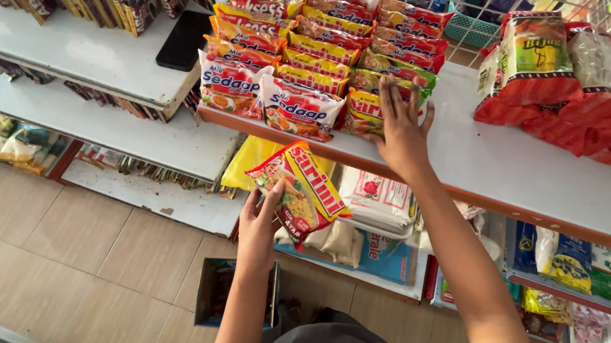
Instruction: The person restocks instant noodle packets on a store shelf. They take packets from a cardboard box on the floor and place them on the shelf, arranging them by brand and flavor. The person also moves a large cardboard box of bottled water.
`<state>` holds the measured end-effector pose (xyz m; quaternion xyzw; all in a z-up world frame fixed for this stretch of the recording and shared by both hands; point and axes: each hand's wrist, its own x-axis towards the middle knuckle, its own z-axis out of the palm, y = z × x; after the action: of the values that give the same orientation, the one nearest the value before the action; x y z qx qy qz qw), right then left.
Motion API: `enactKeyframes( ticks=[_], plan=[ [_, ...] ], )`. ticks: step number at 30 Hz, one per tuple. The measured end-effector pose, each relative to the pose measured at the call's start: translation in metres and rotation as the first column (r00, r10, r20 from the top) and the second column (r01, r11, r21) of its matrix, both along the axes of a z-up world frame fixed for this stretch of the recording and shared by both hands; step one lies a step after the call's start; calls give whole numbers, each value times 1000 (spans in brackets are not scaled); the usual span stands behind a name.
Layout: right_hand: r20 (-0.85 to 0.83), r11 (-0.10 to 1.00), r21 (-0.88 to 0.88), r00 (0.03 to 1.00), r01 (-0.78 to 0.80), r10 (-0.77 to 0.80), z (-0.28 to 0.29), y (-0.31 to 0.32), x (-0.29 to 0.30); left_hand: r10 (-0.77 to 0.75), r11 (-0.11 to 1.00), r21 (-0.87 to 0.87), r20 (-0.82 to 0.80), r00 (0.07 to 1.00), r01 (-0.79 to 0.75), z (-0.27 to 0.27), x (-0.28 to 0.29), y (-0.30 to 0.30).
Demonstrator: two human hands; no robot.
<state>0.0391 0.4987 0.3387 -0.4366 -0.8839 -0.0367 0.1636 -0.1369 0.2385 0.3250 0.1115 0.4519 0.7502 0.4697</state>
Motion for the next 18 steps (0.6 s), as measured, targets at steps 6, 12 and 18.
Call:
enactKeyframes(
  ticks=[6,12,18],
  plan=[
    [9,997,-1,997,83,-83,-2,0,-6,0,1000,-20,-16,1000,-1,-2,1,2],
    [-12,999,-12,999,53,-53,-13,20,-12,15,1000,-6,-29,999,-15,2,-2,-12],
    [-108,990,-131,994,-48,34,-12,30,-8,31,999,-14,-29,999,-32,5,-3,-18]
  ],
)
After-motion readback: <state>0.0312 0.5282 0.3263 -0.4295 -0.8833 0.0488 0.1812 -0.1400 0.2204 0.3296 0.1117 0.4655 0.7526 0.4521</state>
